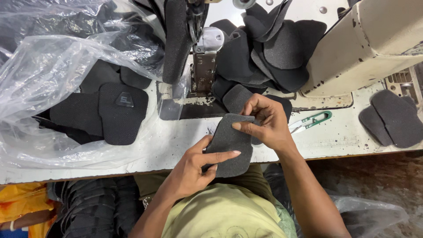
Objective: The person joins foam shoe insoles together using a heavy industrial sewing machine, handling black foam pieces and guiding them through the needle one at a time.
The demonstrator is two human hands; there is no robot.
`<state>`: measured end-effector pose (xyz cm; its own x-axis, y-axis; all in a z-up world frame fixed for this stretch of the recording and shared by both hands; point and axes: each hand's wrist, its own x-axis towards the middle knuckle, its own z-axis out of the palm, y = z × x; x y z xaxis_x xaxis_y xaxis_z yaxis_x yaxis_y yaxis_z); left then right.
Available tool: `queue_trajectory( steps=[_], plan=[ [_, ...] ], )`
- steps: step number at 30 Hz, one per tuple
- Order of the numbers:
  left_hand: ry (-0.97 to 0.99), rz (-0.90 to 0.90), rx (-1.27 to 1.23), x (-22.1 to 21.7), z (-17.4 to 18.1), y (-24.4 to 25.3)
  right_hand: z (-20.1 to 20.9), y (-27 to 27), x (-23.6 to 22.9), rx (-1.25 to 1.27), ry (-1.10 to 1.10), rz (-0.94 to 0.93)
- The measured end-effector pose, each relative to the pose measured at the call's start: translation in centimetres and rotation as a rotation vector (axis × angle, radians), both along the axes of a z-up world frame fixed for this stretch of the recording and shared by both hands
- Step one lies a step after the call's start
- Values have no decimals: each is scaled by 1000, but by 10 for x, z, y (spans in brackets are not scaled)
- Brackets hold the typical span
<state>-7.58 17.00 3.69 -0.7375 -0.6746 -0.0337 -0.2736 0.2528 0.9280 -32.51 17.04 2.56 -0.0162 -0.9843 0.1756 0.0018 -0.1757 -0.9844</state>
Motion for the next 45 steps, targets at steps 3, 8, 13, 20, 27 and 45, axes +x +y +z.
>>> queue_trajectory(
  steps=[3,8,13,20,27,45],
  plan=[
    [158,-52,-44,-3,3,-6,5,3,2,-8,14,30],
    [41,-114,125,-9,11,-12,15,3,3,-13,62,67],
    [67,-44,126,-7,15,-10,26,1,6,57,-34,91],
    [349,85,31,15,7,-9,23,23,-7,179,-34,141],
    [352,62,-32,15,-7,-4,5,32,1,218,-32,75],
    [491,329,-39,-8,25,-33,81,-51,34,-218,465,-73]
  ],
)
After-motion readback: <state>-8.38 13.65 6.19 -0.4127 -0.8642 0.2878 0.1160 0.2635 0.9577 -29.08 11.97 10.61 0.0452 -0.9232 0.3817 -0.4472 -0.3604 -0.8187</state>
